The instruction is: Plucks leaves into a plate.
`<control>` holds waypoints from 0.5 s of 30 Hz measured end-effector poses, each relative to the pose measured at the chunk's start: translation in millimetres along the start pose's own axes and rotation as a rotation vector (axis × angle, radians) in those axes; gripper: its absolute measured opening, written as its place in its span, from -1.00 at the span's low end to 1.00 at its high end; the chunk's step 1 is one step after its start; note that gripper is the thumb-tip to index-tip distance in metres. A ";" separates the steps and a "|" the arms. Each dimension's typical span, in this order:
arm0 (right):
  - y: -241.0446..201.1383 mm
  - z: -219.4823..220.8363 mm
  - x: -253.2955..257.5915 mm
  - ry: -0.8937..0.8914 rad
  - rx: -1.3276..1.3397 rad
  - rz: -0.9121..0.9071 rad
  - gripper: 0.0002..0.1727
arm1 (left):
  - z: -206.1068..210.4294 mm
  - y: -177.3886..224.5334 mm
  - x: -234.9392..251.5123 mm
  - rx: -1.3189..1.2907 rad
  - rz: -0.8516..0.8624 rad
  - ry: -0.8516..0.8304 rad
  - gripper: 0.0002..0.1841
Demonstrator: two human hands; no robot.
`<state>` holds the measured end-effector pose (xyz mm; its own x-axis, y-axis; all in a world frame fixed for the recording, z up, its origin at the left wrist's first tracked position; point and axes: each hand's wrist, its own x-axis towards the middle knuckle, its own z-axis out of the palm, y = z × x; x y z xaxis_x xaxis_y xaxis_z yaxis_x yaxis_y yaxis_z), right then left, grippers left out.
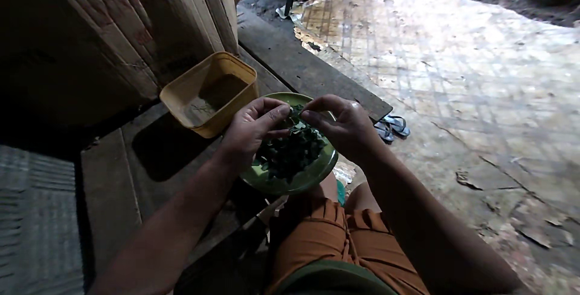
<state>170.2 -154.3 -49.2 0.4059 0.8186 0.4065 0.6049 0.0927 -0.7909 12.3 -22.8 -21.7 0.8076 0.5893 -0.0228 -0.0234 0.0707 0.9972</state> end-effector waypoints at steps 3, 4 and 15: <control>-6.3 3.4 -0.2 -0.007 0.006 0.004 -0.86 | 1.8 -1.7 -1.0 -0.037 -0.021 -0.061 -0.73; -6.9 4.8 -0.2 -0.011 0.006 0.002 -0.87 | 3.2 -2.8 -1.5 -0.026 -0.012 -0.069 -0.72; -0.9 -11.9 -4.5 0.000 -0.071 0.038 -0.83 | -5.9 -2.9 1.0 0.154 0.086 -0.046 -0.90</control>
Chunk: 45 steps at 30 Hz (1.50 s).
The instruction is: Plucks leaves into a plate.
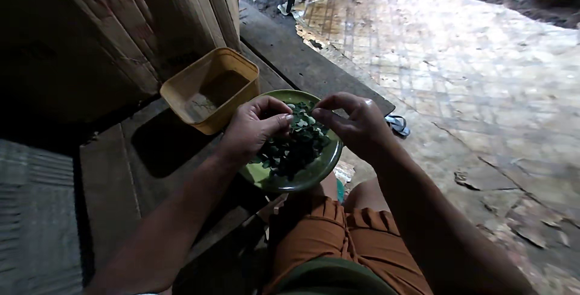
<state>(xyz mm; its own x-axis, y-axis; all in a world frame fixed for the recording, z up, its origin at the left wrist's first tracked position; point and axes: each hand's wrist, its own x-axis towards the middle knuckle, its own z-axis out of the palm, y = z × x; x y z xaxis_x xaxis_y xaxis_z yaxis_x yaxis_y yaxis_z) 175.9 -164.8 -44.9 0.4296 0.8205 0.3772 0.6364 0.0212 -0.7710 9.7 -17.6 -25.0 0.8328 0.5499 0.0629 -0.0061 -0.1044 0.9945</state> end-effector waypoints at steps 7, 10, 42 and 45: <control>6.5 -6.9 -3.5 0.024 -0.028 0.037 -0.87 | -2.6 0.8 0.4 0.112 0.068 0.010 -0.92; 9.0 -9.8 -3.2 0.044 -0.024 0.038 -0.87 | -6.5 1.9 1.0 0.159 0.097 0.036 -0.92; -4.6 11.1 -3.1 -0.030 0.010 -0.032 -0.90 | 2.8 -14.2 -4.7 0.685 0.458 0.019 -0.90; -4.1 9.3 -2.5 -0.023 -0.024 -0.009 -0.89 | -3.8 -12.3 -2.4 0.752 0.487 0.050 -0.88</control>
<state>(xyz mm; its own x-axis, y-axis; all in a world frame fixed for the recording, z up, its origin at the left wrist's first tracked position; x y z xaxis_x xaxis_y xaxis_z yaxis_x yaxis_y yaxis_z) 166.3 -161.7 -47.4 0.4089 0.8332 0.3722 0.6559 0.0153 -0.7547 5.6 -14.5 -37.1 0.8072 0.3368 0.4847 0.0263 -0.8409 0.5405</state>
